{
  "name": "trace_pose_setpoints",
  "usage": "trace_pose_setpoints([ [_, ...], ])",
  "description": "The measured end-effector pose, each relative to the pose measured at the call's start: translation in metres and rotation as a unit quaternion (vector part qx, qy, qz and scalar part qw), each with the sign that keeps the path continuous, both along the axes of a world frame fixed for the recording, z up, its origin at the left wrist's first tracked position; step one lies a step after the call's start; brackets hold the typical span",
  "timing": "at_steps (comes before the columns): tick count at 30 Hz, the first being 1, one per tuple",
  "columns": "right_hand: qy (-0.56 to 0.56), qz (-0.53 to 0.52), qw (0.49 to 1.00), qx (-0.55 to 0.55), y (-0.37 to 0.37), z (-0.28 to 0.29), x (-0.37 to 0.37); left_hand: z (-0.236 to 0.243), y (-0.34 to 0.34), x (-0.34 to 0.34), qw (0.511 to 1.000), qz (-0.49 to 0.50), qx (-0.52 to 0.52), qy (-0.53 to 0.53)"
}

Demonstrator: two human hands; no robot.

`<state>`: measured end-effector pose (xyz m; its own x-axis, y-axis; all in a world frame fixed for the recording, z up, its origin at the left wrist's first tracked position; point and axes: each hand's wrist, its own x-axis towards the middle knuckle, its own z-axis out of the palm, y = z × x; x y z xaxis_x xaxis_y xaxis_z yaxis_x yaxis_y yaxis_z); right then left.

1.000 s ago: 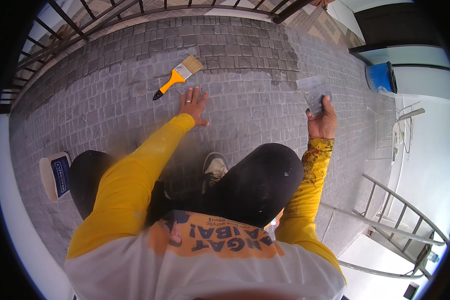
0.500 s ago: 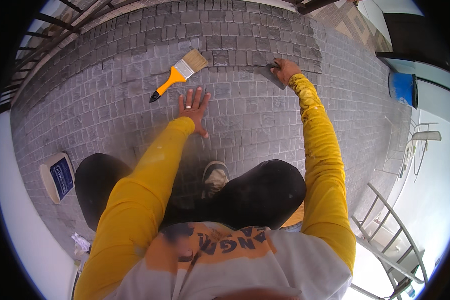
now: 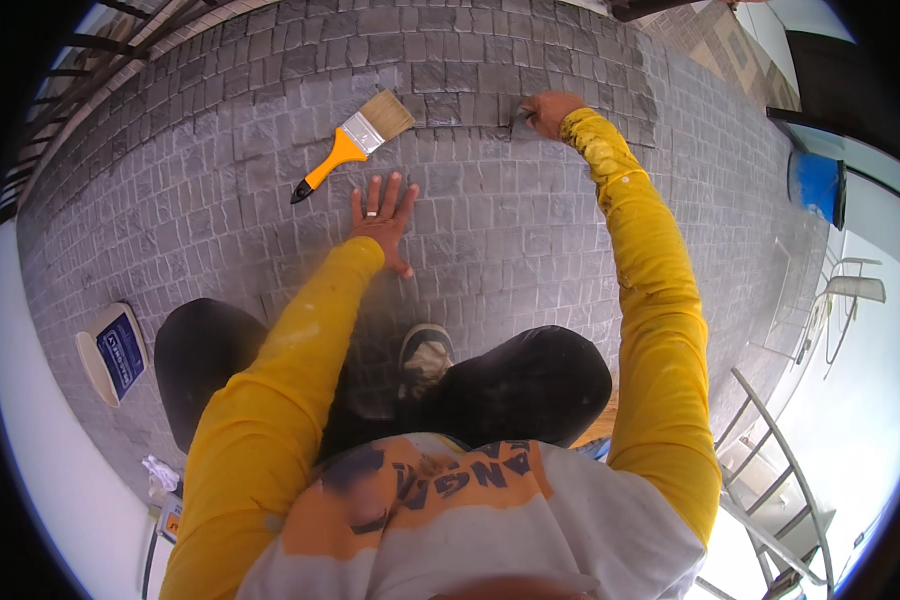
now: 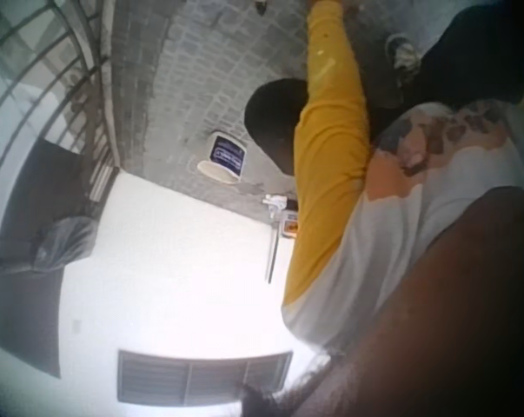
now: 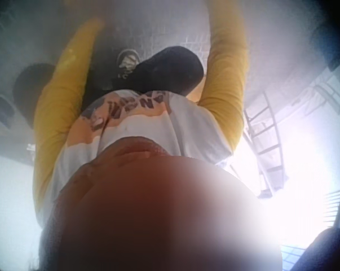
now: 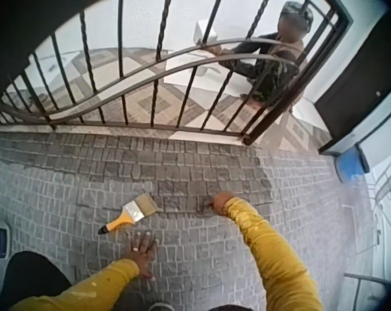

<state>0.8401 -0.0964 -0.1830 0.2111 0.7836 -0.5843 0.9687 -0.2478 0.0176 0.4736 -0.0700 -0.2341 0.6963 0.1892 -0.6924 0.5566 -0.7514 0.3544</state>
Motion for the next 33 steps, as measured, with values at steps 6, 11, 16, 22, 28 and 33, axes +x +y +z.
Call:
trace_pose_setpoints([
  [6, -0.023, 0.018, 0.999, 0.019, 0.003, 0.009, -0.001, -0.001, 0.0, -0.001, 1.0, 0.003, 0.004, -0.008],
  [11, -0.03, 0.001, 0.999, 0.017, -0.001, 0.0, -0.011, -0.001, 0.0, 0.0, 1.0, 0.0, 0.006, -0.002],
  [16, -0.041, 0.057, 0.997, -0.02, -0.001, 0.002, -0.016, -0.003, -0.001, -0.002, 1.0, 0.016, 0.003, -0.021],
  [22, -0.012, 0.021, 1.0, 0.01, 0.009, 0.022, -0.006, -0.002, 0.0, 0.0, 1.0, -0.001, 0.002, 0.005],
  [28, 0.01, -0.003, 1.0, 0.01, 0.001, 0.015, -0.007, -0.002, 0.0, -0.003, 0.999, 0.012, 0.002, -0.03],
  [33, 0.034, -0.118, 0.983, 0.139, 0.002, 0.001, -0.019, -0.004, -0.001, -0.006, 0.999, 0.016, -0.002, -0.042],
])
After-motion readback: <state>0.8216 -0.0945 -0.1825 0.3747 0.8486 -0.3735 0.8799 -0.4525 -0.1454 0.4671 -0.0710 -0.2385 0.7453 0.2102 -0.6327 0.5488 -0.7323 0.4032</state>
